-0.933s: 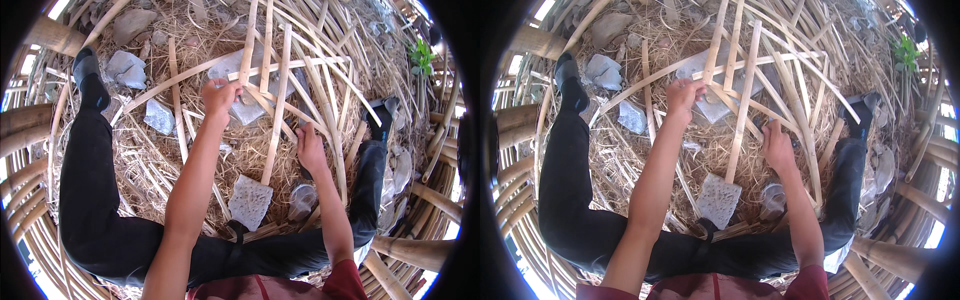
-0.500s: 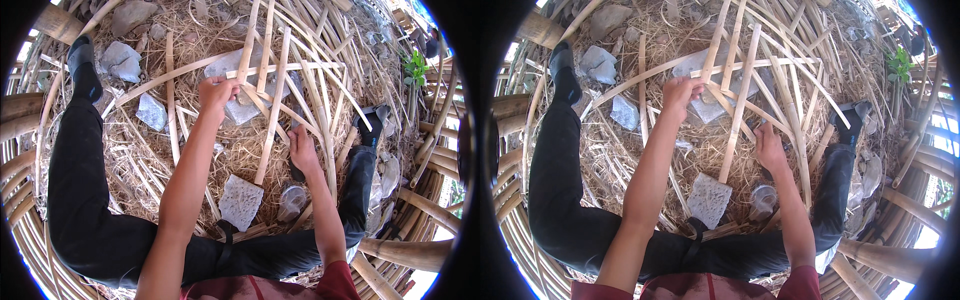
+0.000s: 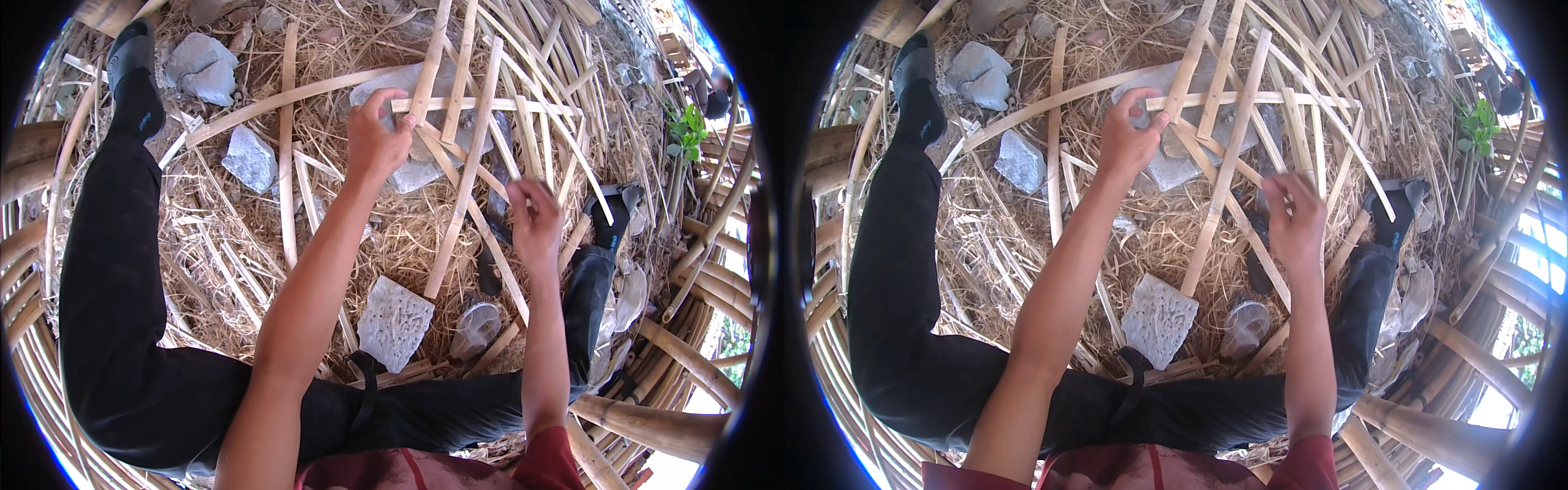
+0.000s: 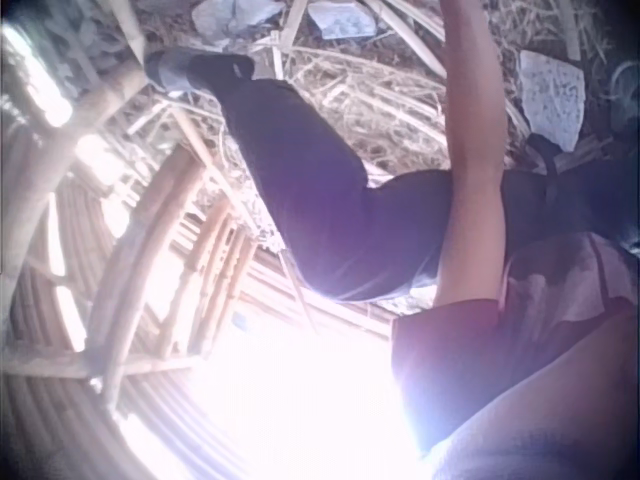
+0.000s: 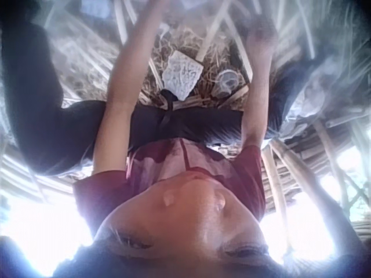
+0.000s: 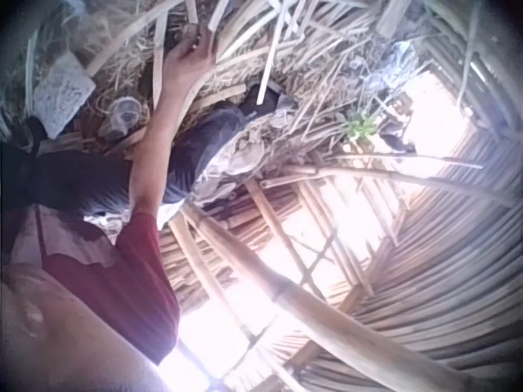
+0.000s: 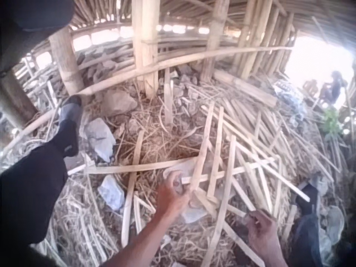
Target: The person weaves thin bamboo strips into a star pattern, uses a hammer to secure the joints with pins, and lifts the assembled structure.
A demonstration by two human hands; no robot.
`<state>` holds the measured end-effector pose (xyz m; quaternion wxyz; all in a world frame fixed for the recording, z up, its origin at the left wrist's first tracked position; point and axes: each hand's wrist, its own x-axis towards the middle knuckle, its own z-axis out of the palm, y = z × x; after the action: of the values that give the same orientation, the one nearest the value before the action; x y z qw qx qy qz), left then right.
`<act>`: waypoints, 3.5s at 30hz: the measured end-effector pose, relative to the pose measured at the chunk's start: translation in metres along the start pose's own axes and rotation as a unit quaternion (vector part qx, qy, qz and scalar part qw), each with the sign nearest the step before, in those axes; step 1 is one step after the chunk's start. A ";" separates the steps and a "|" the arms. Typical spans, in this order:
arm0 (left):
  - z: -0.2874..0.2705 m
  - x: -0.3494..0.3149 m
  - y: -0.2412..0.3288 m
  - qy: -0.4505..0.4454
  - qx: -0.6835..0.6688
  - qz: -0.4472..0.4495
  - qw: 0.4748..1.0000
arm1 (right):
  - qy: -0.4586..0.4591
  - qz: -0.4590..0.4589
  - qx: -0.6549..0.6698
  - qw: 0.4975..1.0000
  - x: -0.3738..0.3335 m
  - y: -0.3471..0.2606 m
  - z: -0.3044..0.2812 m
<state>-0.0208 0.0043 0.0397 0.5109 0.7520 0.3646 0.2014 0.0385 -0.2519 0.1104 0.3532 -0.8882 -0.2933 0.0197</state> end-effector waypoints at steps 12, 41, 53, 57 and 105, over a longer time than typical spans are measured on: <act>-0.010 -0.006 -0.029 -0.017 0.002 0.213 0.977 | -0.032 -0.016 0.176 0.984 0.094 -0.035 0.107; -0.010 -0.009 -0.027 -0.028 0.002 0.141 0.990 | -0.070 -0.178 0.052 0.980 0.106 -0.051 0.098; -0.004 -0.011 -0.025 0.000 -0.003 0.122 0.993 | -0.122 -0.200 0.014 0.972 0.121 -0.061 0.092; -0.004 -0.013 -0.025 0.013 -0.003 0.131 0.991 | -0.123 -0.215 -0.017 0.969 0.120 -0.065 0.092; 0.015 -0.006 -0.011 0.115 0.019 0.225 0.967 | -0.131 -0.160 -0.044 0.977 0.113 -0.065 0.089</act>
<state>-0.0187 -0.0071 0.0238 0.3926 0.7961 0.2461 0.3892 0.0775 -0.0983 0.1046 0.2712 -0.8338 -0.4763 0.0663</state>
